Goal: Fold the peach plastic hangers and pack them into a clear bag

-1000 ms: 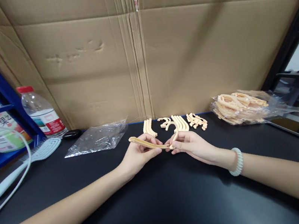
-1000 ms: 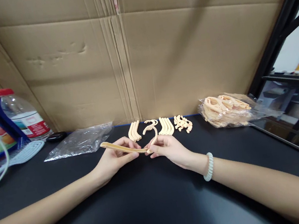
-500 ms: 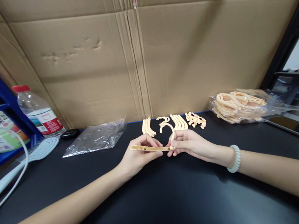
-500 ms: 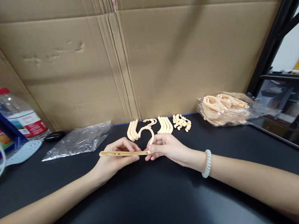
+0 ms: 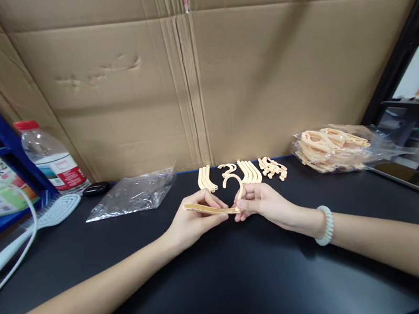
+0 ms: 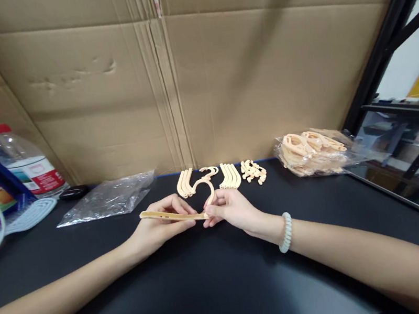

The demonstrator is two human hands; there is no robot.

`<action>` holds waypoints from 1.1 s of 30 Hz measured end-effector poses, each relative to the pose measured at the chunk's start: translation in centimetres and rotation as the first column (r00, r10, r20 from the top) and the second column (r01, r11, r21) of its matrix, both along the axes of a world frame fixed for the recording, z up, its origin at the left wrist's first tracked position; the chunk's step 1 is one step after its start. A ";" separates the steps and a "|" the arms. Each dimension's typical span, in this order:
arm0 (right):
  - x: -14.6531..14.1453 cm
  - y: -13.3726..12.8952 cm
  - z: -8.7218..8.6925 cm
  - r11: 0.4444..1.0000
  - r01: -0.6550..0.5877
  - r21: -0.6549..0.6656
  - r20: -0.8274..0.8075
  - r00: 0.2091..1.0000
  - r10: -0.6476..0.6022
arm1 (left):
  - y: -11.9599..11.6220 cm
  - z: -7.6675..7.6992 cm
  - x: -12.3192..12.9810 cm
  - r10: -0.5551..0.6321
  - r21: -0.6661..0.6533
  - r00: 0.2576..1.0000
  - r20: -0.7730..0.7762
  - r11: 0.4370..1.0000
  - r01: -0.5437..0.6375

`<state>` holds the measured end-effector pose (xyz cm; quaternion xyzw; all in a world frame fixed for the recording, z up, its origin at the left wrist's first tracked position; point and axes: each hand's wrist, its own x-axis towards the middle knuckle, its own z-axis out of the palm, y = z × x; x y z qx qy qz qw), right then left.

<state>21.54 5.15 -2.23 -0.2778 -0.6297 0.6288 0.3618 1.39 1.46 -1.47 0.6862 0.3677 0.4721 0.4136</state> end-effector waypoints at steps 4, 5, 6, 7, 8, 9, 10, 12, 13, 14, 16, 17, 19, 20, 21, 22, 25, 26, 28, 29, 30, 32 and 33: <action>0.2 0.1 0.2 0.998 -0.043 -0.045 -0.005 0.999 0.043 | 0.0 0.0 0.0 -0.005 -0.015 1.000 -0.003 1.000 0.005; 0.3 0.1 0.2 0.998 -0.048 -0.050 -0.008 0.999 0.048 | 0.0 0.0 0.0 -0.007 -0.020 1.000 0.003 1.000 0.007; 0.3 0.2 0.2 0.997 -0.053 -0.055 -0.013 0.999 0.053 | 0.0 -0.1 0.0 -0.006 -0.024 1.000 0.011 1.000 0.006; 0.4 0.2 0.2 0.996 -0.057 -0.062 -0.016 0.998 0.056 | 0.0 -0.1 0.0 -0.002 -0.026 1.000 0.019 1.000 0.003; 0.4 0.2 0.2 0.996 -0.059 -0.068 -0.019 0.998 0.057 | -0.1 0.0 0.0 0.005 -0.026 1.000 0.026 1.000 -0.005; 0.4 0.2 0.2 0.996 -0.058 -0.073 -0.021 0.998 0.057 | -0.1 0.0 0.1 0.015 -0.024 0.999 0.029 1.000 -0.015; 0.4 0.2 0.2 0.996 -0.055 -0.074 -0.023 0.998 0.054 | -0.1 0.0 0.1 0.024 -0.022 0.999 0.027 0.999 -0.023; 0.5 0.2 0.1 0.997 -0.048 -0.064 -0.028 0.999 0.046 | -0.2 0.0 0.1 0.031 -0.023 0.999 0.021 0.999 -0.030; 0.4 0.2 0.1 0.997 -0.046 -0.056 -0.030 0.999 0.044 | -0.2 0.0 0.1 0.030 -0.025 0.999 0.019 0.999 -0.030; 0.4 0.2 0.0 0.998 -0.043 -0.048 -0.030 0.999 0.042 | -0.1 0.0 0.1 0.030 -0.027 0.999 0.018 0.999 -0.030; 0.3 0.2 0.0 0.999 -0.031 -0.029 -0.025 0.999 0.030 | -0.1 0.0 0.1 0.033 -0.026 0.999 0.014 0.999 -0.032; 0.2 0.1 0.0 1.000 -0.021 -0.017 -0.020 1.000 0.020 | -0.1 0.0 0.1 0.036 -0.024 0.999 0.010 0.999 -0.036; 0.0 0.1 0.0 1.000 0.002 0.013 -0.010 1.000 -0.002 | 0.0 -0.1 0.1 0.042 -0.020 0.999 0.001 0.999 -0.042; -0.1 0.0 0.0 1.000 0.011 0.029 -0.004 1.000 -0.011 | 0.0 -0.1 0.1 0.045 -0.020 0.999 -0.004 0.999 -0.045; -0.2 0.0 -0.1 0.999 0.020 0.044 0.002 1.000 -0.020 | 0.0 -0.1 0.1 0.047 -0.022 0.999 -0.011 0.999 -0.048; -0.3 -0.1 -0.1 0.998 0.031 0.059 0.007 0.999 -0.032 | 0.0 -0.1 0.1 0.049 -0.026 0.999 -0.018 0.998 -0.050; -0.7 -0.1 -0.4 0.991 0.088 0.098 0.001 0.996 -0.089 | -0.2 0.0 0.1 0.064 -0.041 0.997 -0.039 0.997 -0.066; -0.7 -0.1 -0.5 0.989 0.102 0.105 -0.006 0.995 -0.102 | -0.2 0.0 0.2 0.075 -0.047 0.996 -0.039 0.996 -0.077; -0.8 -0.2 -0.6 0.989 0.107 0.105 -0.029 0.994 -0.105 | -0.3 0.2 0.3 0.109 -0.072 0.994 -0.025 0.991 -0.110; -0.8 -0.2 -0.6 0.990 0.101 0.103 -0.043 0.994 -0.097 | -0.3 0.2 0.4 0.131 -0.093 0.991 -0.011 0.987 -0.131; -0.7 -0.2 -0.5 0.989 0.097 0.108 -0.059 0.994 -0.091 | -0.4 0.2 0.5 0.156 -0.122 0.988 0.009 0.981 -0.153; -0.7 -0.2 -0.4 0.982 0.117 0.148 -0.085 0.991 -0.105 | -0.5 0.1 0.8 0.214 -0.184 0.975 0.066 0.963 -0.198; -0.7 -0.2 -0.3 0.975 0.136 0.174 -0.091 0.988 -0.122 | -0.6 0.1 0.9 0.241 -0.207 0.965 0.102 0.954 -0.216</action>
